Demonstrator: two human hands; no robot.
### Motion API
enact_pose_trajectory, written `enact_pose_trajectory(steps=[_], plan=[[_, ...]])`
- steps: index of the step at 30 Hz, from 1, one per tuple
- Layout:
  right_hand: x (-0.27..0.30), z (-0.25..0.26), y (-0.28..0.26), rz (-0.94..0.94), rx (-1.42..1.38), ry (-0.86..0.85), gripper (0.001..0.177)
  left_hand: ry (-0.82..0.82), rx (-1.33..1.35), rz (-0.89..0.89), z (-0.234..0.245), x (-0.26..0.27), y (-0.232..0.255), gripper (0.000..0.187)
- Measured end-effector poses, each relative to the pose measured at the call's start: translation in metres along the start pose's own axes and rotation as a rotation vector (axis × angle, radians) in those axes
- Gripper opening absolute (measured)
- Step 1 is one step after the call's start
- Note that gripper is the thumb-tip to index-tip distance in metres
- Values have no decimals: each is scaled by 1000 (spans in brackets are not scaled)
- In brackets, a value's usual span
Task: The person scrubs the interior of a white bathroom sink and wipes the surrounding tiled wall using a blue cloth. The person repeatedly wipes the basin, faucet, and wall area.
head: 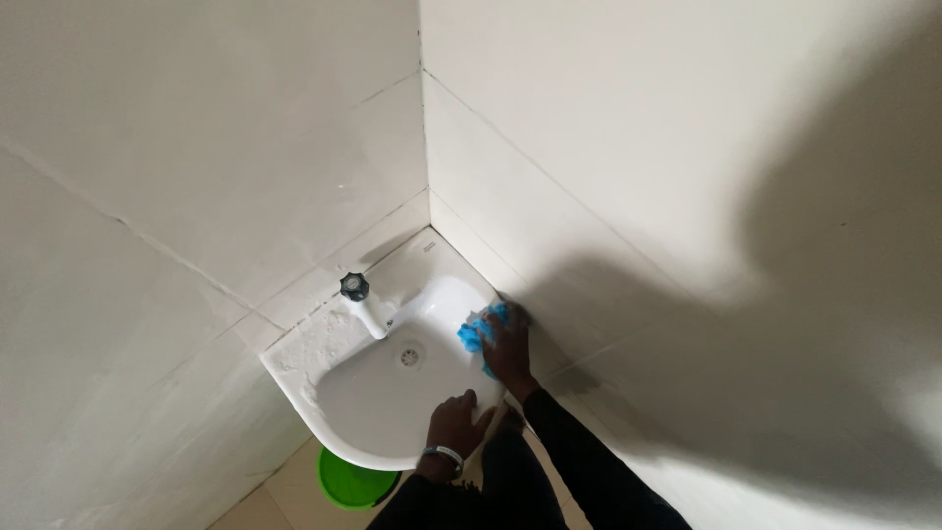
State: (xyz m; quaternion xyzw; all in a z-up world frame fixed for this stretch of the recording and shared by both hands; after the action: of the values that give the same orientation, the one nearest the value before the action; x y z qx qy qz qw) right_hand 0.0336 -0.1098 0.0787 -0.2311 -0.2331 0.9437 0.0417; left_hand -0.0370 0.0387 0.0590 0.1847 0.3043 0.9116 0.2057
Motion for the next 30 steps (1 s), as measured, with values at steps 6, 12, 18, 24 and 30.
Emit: enact_pose_trajectory(steps=[6,12,18,24,30], plan=[[35,24,-41,179,-110,-109,28,88,-21,21,-18,4,-37,33],[54,13,-71,414,-175,-456,32,246,4,55,-20,23,-88,17],[48,-1,-60,464,-57,-441,34,189,10,230,8,41,-102,22],[102,-35,-112,301,126,-638,38,309,77,308,27,55,-108,18],[103,-38,-119,282,123,-637,37,413,18,347,42,61,-130,13]])
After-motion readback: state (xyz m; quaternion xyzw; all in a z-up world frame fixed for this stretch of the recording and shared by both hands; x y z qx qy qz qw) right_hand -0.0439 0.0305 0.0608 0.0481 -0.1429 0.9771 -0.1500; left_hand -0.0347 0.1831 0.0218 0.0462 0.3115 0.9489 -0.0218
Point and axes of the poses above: each hand's wrist, its own x-axis away from the middle knuckle, its own z-axis out of the back of the hand, y = z × x, the point moved 9 cm from there along -x, towards the middle knuckle
